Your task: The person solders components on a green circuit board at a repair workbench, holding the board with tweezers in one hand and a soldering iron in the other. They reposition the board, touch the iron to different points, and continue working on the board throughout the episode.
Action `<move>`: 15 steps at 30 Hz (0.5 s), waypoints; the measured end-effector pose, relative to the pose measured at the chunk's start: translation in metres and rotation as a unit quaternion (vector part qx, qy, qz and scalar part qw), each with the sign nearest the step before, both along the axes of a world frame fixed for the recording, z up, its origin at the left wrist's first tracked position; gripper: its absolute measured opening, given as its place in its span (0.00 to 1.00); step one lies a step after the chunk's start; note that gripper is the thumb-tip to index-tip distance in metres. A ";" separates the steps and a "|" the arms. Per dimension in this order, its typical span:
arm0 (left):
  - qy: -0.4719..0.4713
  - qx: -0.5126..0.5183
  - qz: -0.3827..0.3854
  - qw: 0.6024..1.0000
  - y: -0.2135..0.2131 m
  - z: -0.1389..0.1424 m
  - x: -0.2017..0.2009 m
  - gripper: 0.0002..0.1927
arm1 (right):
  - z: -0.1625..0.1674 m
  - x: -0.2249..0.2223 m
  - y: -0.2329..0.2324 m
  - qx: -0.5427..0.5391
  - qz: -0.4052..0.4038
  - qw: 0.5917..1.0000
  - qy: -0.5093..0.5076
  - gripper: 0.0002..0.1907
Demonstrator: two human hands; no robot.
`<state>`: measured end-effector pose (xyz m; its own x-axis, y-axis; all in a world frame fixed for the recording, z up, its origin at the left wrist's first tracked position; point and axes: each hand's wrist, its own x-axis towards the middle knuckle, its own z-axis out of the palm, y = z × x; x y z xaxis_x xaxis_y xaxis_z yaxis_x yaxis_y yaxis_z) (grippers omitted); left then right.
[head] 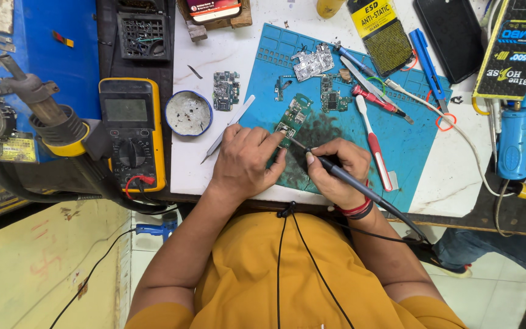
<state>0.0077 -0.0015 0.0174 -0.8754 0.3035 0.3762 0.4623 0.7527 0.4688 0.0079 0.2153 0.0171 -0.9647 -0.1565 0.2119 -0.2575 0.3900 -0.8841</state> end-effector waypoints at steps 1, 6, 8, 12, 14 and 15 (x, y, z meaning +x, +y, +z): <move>0.002 0.000 0.000 1.000 0.000 0.000 0.000 0.16 | 0.000 0.000 0.000 -0.001 -0.003 1.000 -0.002 0.05; 0.002 -0.001 0.000 1.000 0.001 0.002 0.002 0.16 | -0.001 0.003 0.001 0.006 -0.009 1.000 0.006 0.06; 0.002 0.000 0.000 1.000 0.001 0.003 0.003 0.16 | -0.002 0.006 0.000 -0.008 -0.030 1.000 -0.004 0.06; 0.005 -0.005 -0.004 1.000 0.002 0.006 0.004 0.18 | -0.006 0.010 -0.001 -0.047 -0.059 0.997 -0.013 0.07; 0.006 -0.015 -0.004 1.000 0.003 0.008 0.005 0.21 | -0.008 0.012 -0.001 -0.046 -0.068 0.997 -0.013 0.08; 0.005 -0.023 -0.005 1.000 0.004 0.009 0.006 0.22 | -0.009 0.012 0.000 -0.039 -0.074 0.996 -0.009 0.08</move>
